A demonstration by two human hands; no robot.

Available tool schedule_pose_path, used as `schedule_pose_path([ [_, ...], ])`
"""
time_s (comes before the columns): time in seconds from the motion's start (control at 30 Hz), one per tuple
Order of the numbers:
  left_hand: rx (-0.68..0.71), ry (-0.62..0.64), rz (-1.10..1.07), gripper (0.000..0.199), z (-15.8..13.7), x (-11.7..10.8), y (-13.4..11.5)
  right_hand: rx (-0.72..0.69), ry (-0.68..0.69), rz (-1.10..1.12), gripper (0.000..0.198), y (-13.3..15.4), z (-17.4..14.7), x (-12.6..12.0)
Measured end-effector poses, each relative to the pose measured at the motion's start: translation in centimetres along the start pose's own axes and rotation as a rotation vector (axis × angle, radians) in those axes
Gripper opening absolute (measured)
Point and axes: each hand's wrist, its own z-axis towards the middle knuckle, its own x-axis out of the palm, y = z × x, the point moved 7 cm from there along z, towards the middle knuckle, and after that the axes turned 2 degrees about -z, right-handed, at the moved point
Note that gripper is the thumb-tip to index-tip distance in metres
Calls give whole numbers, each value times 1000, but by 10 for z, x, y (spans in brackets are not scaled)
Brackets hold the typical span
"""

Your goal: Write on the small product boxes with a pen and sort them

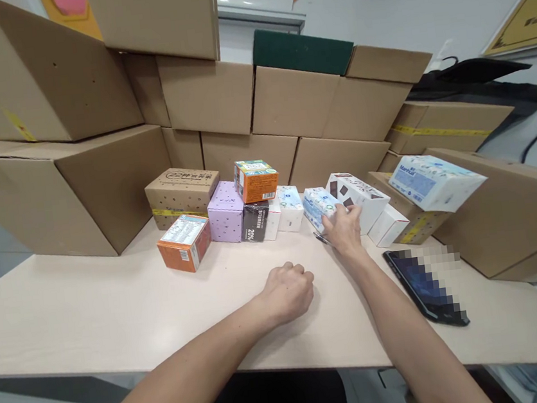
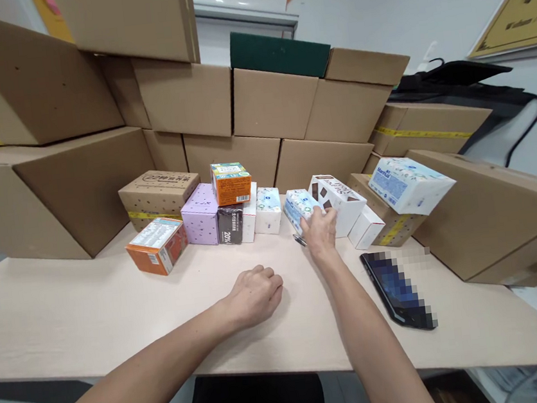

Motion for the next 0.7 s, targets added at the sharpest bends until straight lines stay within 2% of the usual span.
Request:
schedule_pose_path([
  [0.1,-1,2,-4,26,0,-1,1,2,-46,40,52,-3,4,-15],
  [0.2,-62,-27,-36,27,1,-8,8,-18,-138,120,58,-6,8,-50],
  [0.3,-222,-168,-132,28,2,-29,30,-53,-246,333,59,-10,6,-94],
  [0.37,-345,-292,-227,32,0,-48,50,-81,-226,491,56,-11,-1,-112],
  [0.43,-445,-377,-316,35,-3,-64,72,-135,-102,669,50,-6,-11,-114],
  [0.53,-521,-416,-432,36,-8,-81,97,-281,202,901,41,13,-34,-94],
  [0.63,-560,-372,-429,38,-13,-90,106,-399,449,882,37,32,-56,-65],
  [0.7,-567,-345,-404,38,-16,-94,104,-412,572,818,42,38,-63,-48],
])
